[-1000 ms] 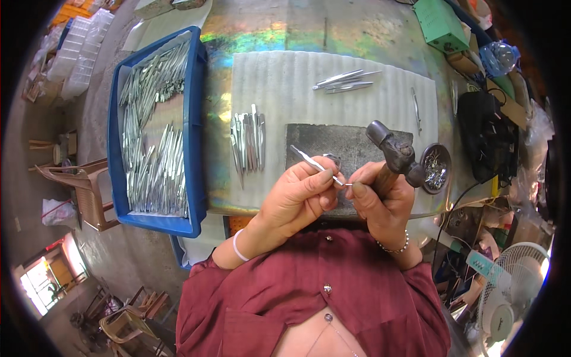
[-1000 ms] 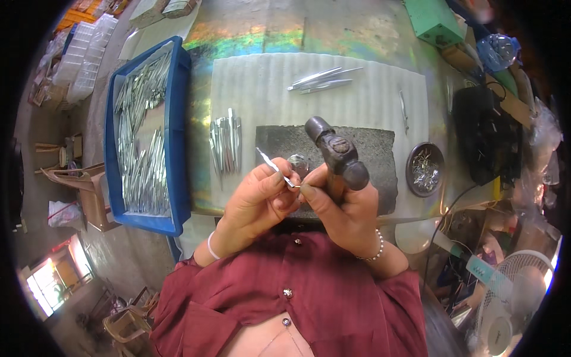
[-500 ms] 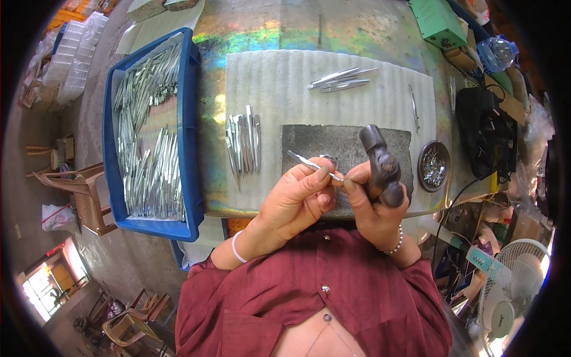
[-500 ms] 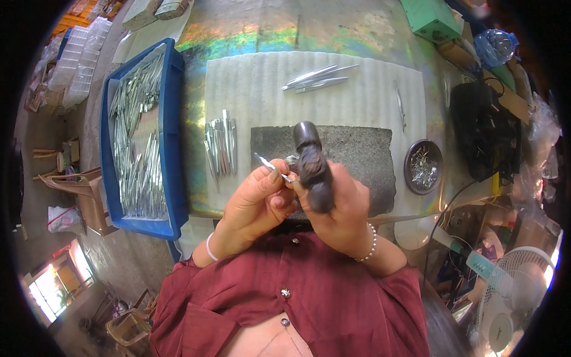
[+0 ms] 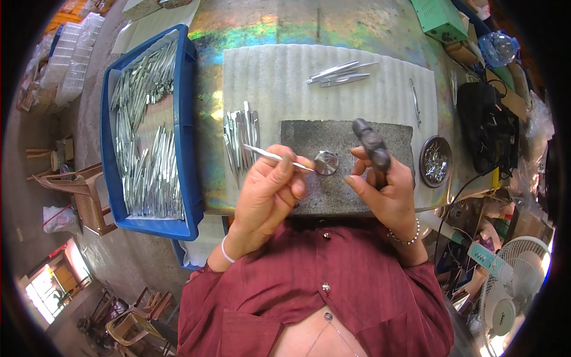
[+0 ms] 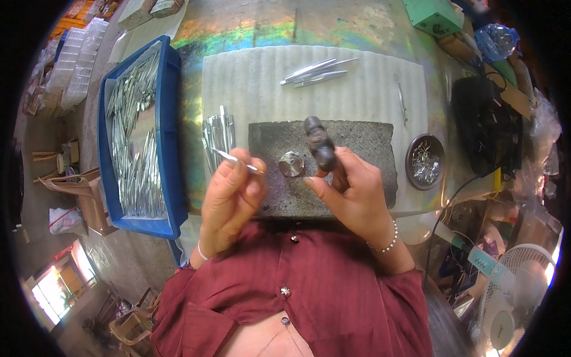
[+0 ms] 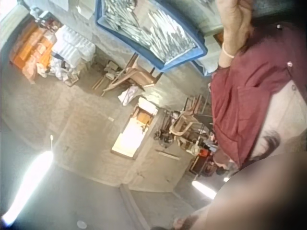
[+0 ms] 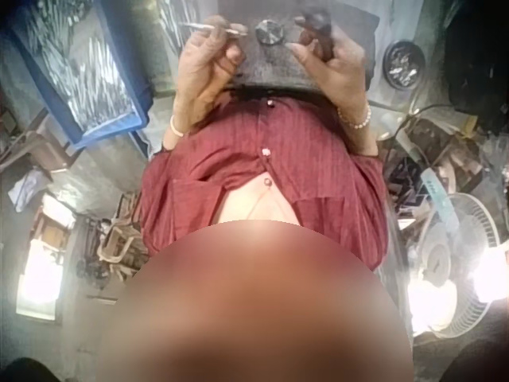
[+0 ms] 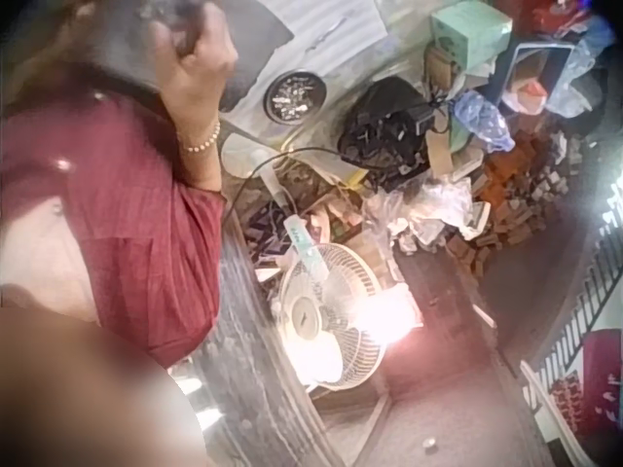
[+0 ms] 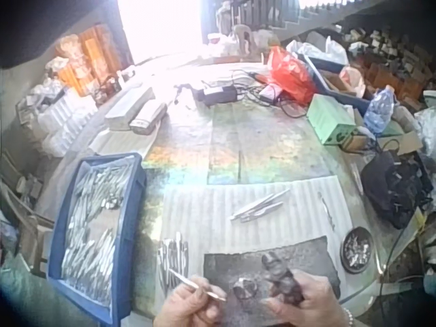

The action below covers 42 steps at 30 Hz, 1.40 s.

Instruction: Stamping markings onto metal rods using a hammer and a punch tool on an anvil.

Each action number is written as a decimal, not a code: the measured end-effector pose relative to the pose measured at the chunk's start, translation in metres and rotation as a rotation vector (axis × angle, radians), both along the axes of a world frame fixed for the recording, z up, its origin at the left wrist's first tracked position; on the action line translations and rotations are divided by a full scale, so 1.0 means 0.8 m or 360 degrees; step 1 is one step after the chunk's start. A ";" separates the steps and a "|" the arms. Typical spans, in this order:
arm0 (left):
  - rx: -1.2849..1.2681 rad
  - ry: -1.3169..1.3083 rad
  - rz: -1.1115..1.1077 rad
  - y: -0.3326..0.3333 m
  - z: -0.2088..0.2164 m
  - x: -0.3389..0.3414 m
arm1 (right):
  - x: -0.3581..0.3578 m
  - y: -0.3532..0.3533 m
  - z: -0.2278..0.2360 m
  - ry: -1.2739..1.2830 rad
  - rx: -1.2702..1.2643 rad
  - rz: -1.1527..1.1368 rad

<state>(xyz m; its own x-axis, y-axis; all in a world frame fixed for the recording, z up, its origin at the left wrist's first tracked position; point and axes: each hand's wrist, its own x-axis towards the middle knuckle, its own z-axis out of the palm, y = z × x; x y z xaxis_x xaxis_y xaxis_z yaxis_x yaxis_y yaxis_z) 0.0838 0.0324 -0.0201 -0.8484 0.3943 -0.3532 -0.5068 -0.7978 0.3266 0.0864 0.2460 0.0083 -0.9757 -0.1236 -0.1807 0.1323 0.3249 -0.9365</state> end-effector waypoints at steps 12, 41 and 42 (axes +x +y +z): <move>-0.1067 0.0690 0.0001 0.001 0.001 -0.002 | -0.008 -0.020 -0.018 0.0269 0.0160 0.0164; -0.1824 0.1217 0.0002 0.028 -0.010 -0.007 | 0.023 0.013 -0.038 -0.0015 -0.0255 -0.0148; -0.1823 0.1212 0.0002 0.026 -0.011 -0.006 | 0.023 0.012 -0.039 -0.0020 -0.0254 -0.0146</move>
